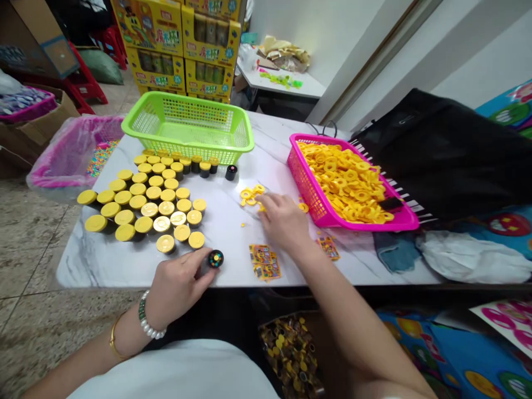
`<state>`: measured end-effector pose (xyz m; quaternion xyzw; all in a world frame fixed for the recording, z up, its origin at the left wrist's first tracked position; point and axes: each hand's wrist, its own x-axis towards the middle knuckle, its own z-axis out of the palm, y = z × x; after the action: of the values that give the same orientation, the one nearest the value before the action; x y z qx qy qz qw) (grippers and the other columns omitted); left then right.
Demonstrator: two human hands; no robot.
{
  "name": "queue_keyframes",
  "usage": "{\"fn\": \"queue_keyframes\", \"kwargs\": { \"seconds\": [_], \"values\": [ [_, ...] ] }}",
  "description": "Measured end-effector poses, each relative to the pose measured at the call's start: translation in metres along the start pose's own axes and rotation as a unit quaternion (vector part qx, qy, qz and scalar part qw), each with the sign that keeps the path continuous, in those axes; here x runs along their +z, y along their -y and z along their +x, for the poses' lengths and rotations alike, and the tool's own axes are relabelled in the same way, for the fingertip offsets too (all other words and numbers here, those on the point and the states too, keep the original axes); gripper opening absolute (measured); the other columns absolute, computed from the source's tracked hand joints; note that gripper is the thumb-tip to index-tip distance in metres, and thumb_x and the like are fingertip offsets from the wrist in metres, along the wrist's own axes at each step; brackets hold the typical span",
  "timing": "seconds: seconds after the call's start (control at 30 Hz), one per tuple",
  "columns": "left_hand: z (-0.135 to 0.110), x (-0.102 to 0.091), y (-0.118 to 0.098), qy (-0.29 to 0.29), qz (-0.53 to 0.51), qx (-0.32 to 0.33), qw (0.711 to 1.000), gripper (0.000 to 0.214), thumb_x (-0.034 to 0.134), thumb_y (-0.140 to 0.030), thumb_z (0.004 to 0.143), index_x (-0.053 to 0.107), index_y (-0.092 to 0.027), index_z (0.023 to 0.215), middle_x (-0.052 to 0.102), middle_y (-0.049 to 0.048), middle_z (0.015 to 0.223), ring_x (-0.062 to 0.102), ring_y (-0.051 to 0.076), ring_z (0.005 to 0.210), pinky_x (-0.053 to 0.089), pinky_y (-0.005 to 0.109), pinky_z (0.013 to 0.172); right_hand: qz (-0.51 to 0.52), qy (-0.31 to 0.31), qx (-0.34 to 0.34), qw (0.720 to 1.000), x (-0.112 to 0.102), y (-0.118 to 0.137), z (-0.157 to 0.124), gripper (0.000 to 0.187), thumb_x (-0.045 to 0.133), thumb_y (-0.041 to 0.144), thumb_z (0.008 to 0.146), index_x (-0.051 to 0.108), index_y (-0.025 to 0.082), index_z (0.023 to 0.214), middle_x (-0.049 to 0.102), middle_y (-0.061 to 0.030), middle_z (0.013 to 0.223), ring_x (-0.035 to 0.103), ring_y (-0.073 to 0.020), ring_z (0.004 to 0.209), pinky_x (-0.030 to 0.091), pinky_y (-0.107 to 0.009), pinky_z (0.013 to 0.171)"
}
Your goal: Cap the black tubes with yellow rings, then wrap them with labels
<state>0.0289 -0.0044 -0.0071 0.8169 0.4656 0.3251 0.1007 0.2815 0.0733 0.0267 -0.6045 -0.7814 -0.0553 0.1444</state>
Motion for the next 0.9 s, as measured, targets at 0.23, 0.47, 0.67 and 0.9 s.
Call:
{"fn": "queue_keyframes", "kwargs": {
  "seconds": [0.23,0.47,0.67,0.9],
  "values": [
    [-0.001,-0.002,0.000,0.013,-0.031,-0.004,0.999,0.028,0.065,-0.037,0.090,0.066,-0.016,0.108,0.068,-0.0011,0.068,0.061,0.013,0.055,0.041,0.024,0.050,-0.020,0.043,0.002,0.999,0.024,-0.045,0.017,0.034,0.050,0.029,0.094,0.072,0.019,0.117,0.073,-0.0110,0.123,0.067,-0.0275,0.109,0.052,-0.041,0.095],
    [-0.002,-0.003,0.003,0.023,-0.056,-0.021,0.998,0.017,0.062,-0.028,0.089,0.067,-0.017,0.100,0.070,-0.0007,0.072,0.061,0.012,0.058,0.040,0.023,0.052,0.296,-0.044,0.131,0.945,-0.009,0.021,-0.016,0.019,0.062,0.037,0.089,0.065,0.022,0.100,0.075,-0.0079,0.091,0.073,-0.0240,0.087,0.056,-0.039,0.081],
    [-0.001,-0.002,0.004,0.051,-0.052,-0.036,0.997,0.016,0.062,-0.032,0.090,0.066,-0.018,0.096,0.072,0.0003,0.076,0.065,0.013,0.063,0.039,0.024,0.052,0.574,0.182,0.197,0.774,-0.017,0.085,-0.041,0.029,0.083,0.045,0.072,0.067,0.021,0.075,0.064,0.0004,0.067,0.059,-0.0136,0.061,0.052,-0.027,0.059],
    [-0.001,-0.002,0.004,0.066,-0.048,-0.037,0.996,0.014,0.063,-0.032,0.091,0.066,-0.018,0.093,0.072,-0.0003,0.073,0.065,0.015,0.061,0.036,0.025,0.051,0.638,0.165,0.304,0.688,0.008,0.094,-0.043,0.036,0.089,0.043,0.064,0.062,0.021,0.073,0.053,0.0073,0.053,0.037,-0.0052,0.040,0.028,-0.018,0.037]
  ]
}}
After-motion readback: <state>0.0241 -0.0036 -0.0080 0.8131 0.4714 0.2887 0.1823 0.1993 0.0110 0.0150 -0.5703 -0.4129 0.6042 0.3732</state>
